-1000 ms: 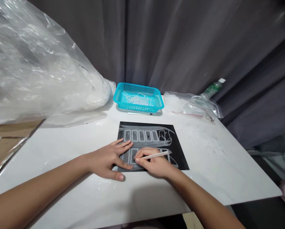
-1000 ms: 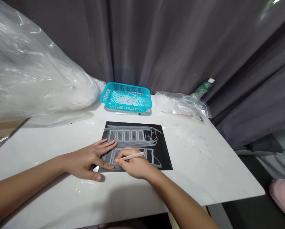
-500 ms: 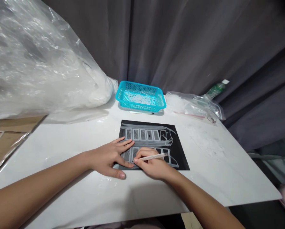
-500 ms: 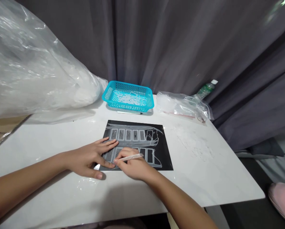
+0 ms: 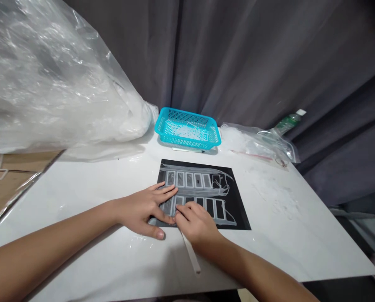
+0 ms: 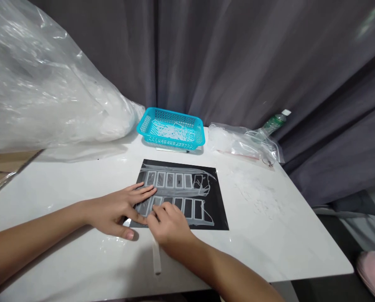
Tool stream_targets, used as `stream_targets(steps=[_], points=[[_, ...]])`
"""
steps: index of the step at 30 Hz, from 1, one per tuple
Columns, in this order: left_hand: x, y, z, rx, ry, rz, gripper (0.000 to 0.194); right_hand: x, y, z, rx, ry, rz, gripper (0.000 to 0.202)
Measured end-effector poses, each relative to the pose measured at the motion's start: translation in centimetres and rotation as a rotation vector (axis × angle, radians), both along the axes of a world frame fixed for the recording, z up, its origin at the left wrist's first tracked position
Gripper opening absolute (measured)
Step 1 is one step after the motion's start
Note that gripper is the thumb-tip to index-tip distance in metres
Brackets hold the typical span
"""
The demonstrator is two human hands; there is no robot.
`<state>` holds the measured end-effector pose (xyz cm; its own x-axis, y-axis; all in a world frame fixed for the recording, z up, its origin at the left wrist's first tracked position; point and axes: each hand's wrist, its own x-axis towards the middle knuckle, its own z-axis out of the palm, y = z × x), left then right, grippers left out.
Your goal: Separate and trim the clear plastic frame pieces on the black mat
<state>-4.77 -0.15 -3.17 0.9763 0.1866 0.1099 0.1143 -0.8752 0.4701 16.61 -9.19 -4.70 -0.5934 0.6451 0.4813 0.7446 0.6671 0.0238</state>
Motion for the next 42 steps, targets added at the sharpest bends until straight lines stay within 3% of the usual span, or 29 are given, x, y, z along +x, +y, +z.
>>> stream_targets(steps=[7, 11, 15, 18, 21, 23, 25, 27, 29, 31, 34, 36, 38, 42], points=[[0.0, -0.1, 0.1, -0.011, 0.029, 0.007, 0.045, 0.8, 0.5, 1.0, 0.029, -0.033, -0.059, 0.020], [-0.1, -0.1, 0.0, -0.005, 0.043, 0.016, 0.048, 3.4, 1.4, 2.4, -0.039, 0.054, -0.216, 0.020], [-0.1, -0.1, 0.0, 0.009, 0.047, 0.015, 0.047, 8.3, 2.4, 3.7, 0.089, 0.129, -0.510, 0.018], [-0.2, -0.1, -0.1, 0.037, 0.026, 0.016, 0.047, 13.1, 2.2, 4.5, 0.101, 0.055, -0.897, 0.019], [-0.2, -0.3, -0.4, 0.086, 0.000, 0.004, 0.050, 17.1, 1.5, 4.9, -0.115, 0.000, -1.288, 0.019], [-0.1, -0.6, -0.6, 0.120, -0.018, 0.004, 0.055, 18.3, 1.2, 5.0, -0.229, 0.008, -1.373, 0.019], [0.2, -1.1, -0.6, 0.148, -0.037, 0.006, 0.062, 17.5, 1.5, 5.1, -0.211, 0.084, -1.273, 0.020], [0.4, -1.5, -0.5, 0.174, -0.058, -0.009, 0.068, 15.0, 2.1, 5.3, -0.188, 0.240, -1.030, 0.021], [0.4, -1.6, -0.2, 0.204, -0.099, -0.042, 0.069, 11.2, 2.6, 5.3, -0.297, 0.449, -0.770, 0.022], [0.3, -1.2, -0.1, 0.207, -0.198, -0.033, 0.057, 7.2, 2.8, 4.9, -0.510, 0.564, -0.535, 0.020], [0.0, 0.0, -0.2, 0.125, -0.371, 0.189, 0.023, 2.9, 2.4, 3.7, -0.770, 0.595, -0.270, 0.015], [-0.1, 0.6, -0.5, 0.083, -0.409, 0.390, 0.027, 1.7, 2.0, 2.8, -0.837, 0.570, -0.158, 0.013], [-0.1, 1.0, -0.8, 0.081, -0.399, 0.489, 0.033, 1.5, 1.8, 2.3, -0.840, 0.526, -0.086, 0.011], [0.0, 1.1, -0.7, 0.060, -0.314, 0.356, 0.031, 1.5, 1.8, 2.5, -0.820, 0.490, -0.053, 0.013]])
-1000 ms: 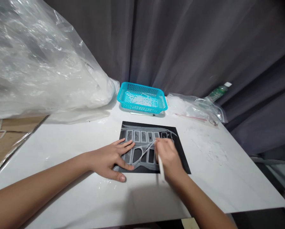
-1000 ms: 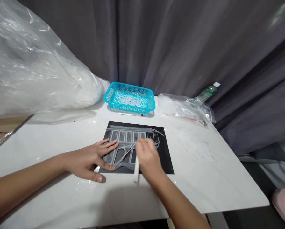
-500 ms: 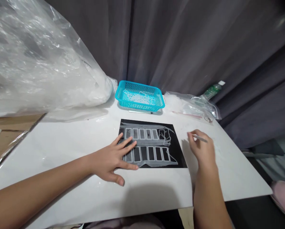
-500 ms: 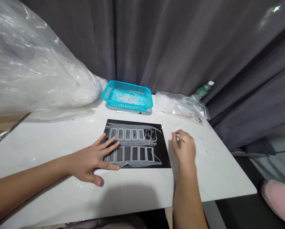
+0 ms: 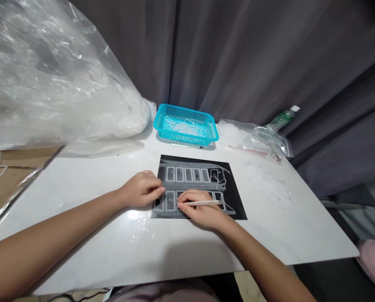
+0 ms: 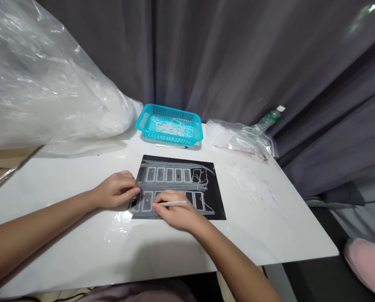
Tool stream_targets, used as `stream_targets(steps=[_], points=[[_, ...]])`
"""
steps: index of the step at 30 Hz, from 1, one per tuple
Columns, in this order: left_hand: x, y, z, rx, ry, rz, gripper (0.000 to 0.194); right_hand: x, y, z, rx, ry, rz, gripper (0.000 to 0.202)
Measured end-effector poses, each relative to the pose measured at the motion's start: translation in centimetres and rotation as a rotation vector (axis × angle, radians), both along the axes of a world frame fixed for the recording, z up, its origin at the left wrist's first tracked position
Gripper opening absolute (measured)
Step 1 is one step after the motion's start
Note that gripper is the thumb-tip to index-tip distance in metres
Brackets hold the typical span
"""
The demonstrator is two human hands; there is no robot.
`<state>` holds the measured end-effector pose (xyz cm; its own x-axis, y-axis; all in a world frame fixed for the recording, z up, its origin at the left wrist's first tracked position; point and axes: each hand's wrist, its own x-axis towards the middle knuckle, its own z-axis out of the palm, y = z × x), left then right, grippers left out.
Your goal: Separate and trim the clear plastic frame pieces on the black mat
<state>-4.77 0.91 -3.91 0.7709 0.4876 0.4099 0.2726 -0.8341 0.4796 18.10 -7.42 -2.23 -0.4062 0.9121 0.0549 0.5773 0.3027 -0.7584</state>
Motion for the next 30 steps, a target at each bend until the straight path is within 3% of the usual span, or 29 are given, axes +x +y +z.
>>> stream_targets(steps=[2, 6, 10, 16, 23, 26, 30], points=[[-0.1, 0.1, 0.3, -0.015, 0.059, -0.030, 0.021, -0.6, 0.1, 0.5, -0.006, -0.005, -0.036, 0.013], [-0.6, 0.9, 0.9, -0.074, 0.151, 0.044, 0.001, -2.6, 0.5, 0.6, 0.025, 0.024, -0.060, 0.012], [-1.0, 1.6, 0.9, -0.087, 0.237, -0.015, 0.019, -4.1, 1.1, -0.5, 0.114, 0.083, -0.019, 0.010], [-1.1, 1.6, 0.6, -0.099, 0.278, -0.026, 0.024, -4.2, 0.9, -2.0, 0.127, 0.024, 0.048, 0.010], [-1.1, 1.4, 0.6, -0.092, 0.289, -0.009, 0.032, -4.2, 0.9, -3.6, 0.347, -0.149, 0.093, 0.015], [-1.0, 1.3, 0.5, -0.090, 0.304, 0.026, 0.032, -4.2, 0.7, -2.9, 0.311, -0.087, 0.101, 0.013], [-0.8, 1.3, 0.4, -0.098, 0.320, 0.072, 0.032, -3.1, 0.6, -0.3, 0.055, 0.033, 0.208, 0.009]])
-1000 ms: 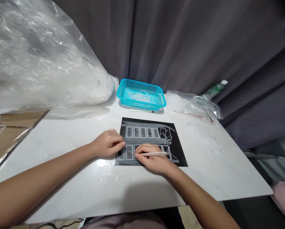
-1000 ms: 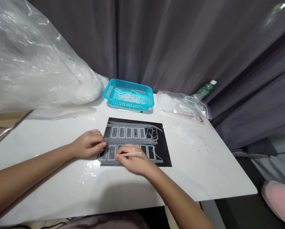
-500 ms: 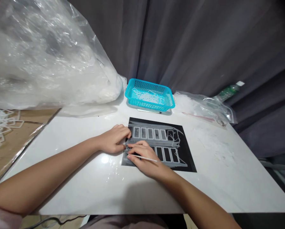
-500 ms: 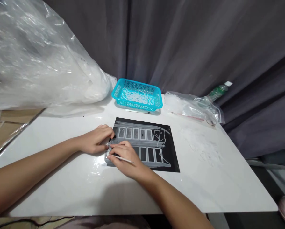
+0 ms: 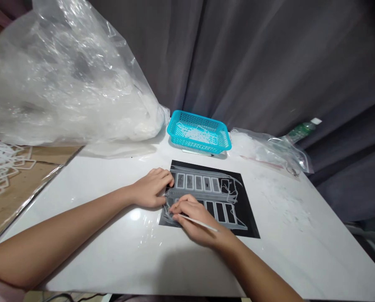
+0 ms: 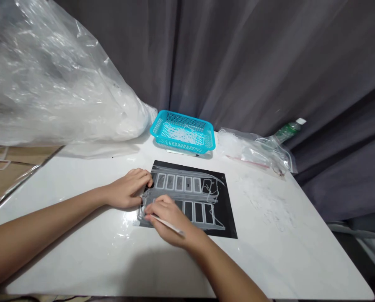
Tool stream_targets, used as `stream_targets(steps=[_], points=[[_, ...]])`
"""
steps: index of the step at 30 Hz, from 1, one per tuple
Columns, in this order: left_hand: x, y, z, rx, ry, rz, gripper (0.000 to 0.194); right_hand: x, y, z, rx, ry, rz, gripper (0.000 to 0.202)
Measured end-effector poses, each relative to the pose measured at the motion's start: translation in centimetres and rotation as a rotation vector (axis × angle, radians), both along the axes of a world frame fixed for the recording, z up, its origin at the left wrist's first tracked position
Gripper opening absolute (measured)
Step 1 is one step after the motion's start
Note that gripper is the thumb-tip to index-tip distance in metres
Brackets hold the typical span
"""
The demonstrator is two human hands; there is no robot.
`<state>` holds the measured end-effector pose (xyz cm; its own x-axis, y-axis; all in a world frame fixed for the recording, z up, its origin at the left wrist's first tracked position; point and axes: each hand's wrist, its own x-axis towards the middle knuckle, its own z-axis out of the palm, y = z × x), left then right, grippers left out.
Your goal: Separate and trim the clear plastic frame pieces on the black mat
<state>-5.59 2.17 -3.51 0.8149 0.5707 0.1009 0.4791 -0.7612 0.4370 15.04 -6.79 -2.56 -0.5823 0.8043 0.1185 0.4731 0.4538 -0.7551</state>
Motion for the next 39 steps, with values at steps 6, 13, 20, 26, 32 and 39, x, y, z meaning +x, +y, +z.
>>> stream_targets(steps=[6, 13, 20, 26, 32, 39], points=[[0.0, 0.0, -0.1, 0.020, -0.031, 0.003, 0.036, 2.6, 0.6, 2.5, -0.246, 0.048, 0.229, 0.012], [0.0, -0.1, 0.0, 0.010, -0.026, 0.000, 0.034, 4.0, 0.8, 3.3, -0.544, 0.138, 0.464, 0.014], [0.0, -0.1, -0.2, 0.033, -0.050, -0.014, 0.033, 4.8, 1.0, 3.3, -0.753, 0.196, 0.592, 0.022], [-0.5, -0.3, 0.2, 0.033, -0.245, -0.146, 0.019, 2.2, 1.3, -0.2, -0.576, 0.382, 0.039, 0.023], [0.6, -2.1, 0.2, 0.047, -0.211, -0.253, 0.042, 2.0, 1.3, -0.5, -0.548, 0.468, -0.013, 0.024], [0.7, -1.9, -0.2, -0.002, -0.212, -0.399, 0.017, 1.8, 1.4, -1.5, -0.324, 0.469, -0.170, 0.037]])
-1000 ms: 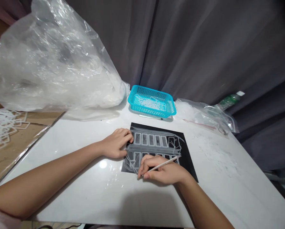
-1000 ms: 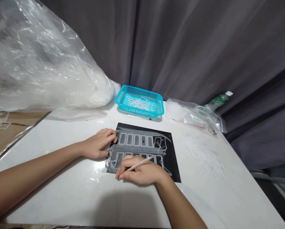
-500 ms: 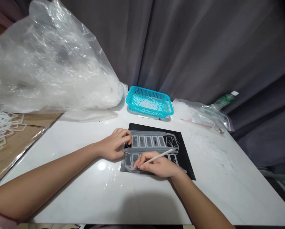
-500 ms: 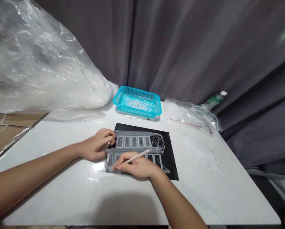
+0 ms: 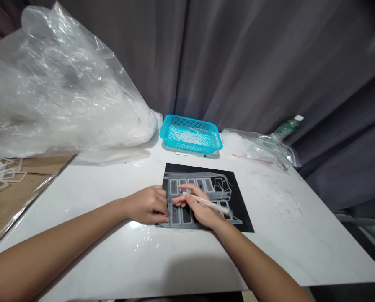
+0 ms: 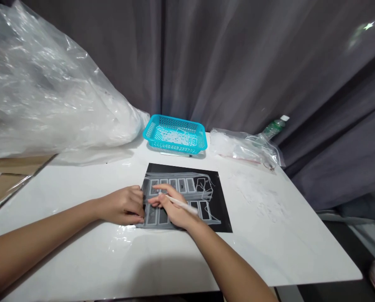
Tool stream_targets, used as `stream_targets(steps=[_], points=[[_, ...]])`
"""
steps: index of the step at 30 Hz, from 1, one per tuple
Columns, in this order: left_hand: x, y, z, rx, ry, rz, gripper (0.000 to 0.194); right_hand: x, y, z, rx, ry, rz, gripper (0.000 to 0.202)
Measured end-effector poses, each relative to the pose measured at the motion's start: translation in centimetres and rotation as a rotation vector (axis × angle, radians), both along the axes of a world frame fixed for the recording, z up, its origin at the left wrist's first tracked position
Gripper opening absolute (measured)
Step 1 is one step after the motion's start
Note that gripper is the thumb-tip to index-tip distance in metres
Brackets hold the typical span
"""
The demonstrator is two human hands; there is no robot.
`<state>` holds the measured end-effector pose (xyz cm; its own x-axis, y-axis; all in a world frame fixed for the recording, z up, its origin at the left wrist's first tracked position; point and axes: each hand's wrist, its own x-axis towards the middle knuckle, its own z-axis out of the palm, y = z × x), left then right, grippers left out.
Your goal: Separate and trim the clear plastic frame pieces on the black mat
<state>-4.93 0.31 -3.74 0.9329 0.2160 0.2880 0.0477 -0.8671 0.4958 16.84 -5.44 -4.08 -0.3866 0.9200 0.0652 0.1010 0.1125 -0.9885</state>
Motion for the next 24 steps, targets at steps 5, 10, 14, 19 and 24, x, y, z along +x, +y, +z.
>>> stream_targets(steps=[5, 10, 14, 19, 24], points=[[-0.3, 0.2, 0.1, -0.214, -0.002, -0.086, 0.015, -0.4, -0.4, 0.1, 0.368, -0.427, 0.218, 0.031], [-1.2, 0.6, 0.6, -0.748, 0.236, -0.033, 0.024, -0.1, -0.2, -0.7, 0.613, -0.605, 0.296, 0.024], [-2.4, 1.6, 1.6, -1.055, 0.395, -0.085, 0.020, -0.1, -0.2, -1.2, 0.737, -0.652, 0.297, 0.020], [-3.9, 3.5, 1.1, -1.182, 0.173, -0.200, 0.041, 0.1, -0.4, -1.2, 0.771, -0.662, 0.296, 0.020], [-3.4, 3.9, 0.5, -1.123, -0.387, 0.118, 0.058, 0.2, -0.3, -1.0, 0.696, -0.578, 0.317, 0.017]])
